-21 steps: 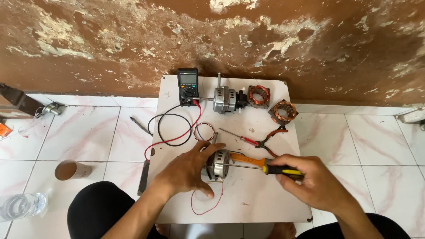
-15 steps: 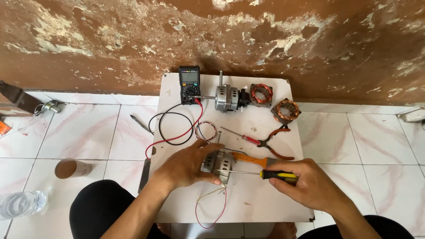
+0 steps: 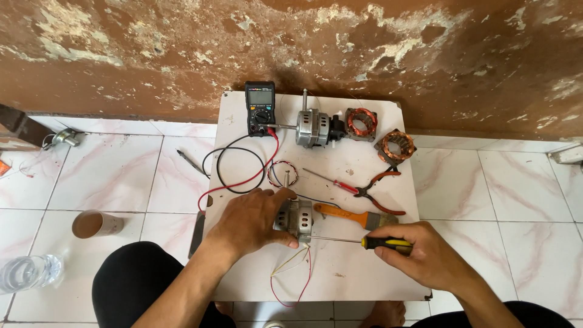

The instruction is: Preparing and organizing copper wire coils on a motor stator for repair or rewinding

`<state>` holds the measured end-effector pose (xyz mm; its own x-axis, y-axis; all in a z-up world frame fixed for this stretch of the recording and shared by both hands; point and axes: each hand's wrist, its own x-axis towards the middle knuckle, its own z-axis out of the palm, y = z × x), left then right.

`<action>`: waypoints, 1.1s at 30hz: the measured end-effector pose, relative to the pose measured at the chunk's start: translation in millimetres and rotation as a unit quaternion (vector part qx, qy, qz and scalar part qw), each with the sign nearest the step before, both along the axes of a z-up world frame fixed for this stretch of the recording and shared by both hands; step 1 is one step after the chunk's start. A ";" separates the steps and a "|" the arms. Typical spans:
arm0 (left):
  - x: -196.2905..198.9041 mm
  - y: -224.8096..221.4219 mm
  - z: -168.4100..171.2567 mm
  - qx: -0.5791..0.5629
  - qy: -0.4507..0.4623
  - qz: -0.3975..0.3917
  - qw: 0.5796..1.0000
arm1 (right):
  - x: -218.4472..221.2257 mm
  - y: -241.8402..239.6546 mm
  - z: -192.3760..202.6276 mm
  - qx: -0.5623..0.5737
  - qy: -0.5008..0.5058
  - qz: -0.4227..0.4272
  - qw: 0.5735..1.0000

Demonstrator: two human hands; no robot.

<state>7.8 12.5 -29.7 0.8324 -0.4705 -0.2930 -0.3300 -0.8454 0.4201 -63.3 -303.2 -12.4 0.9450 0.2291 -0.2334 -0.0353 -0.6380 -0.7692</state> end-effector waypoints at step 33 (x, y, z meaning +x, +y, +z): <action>-4.3 -17.8 -36.8 -0.043 -0.008 -0.005 0.999 | 27.2 -6.1 -39.4 0.276 0.527 -0.114 0.795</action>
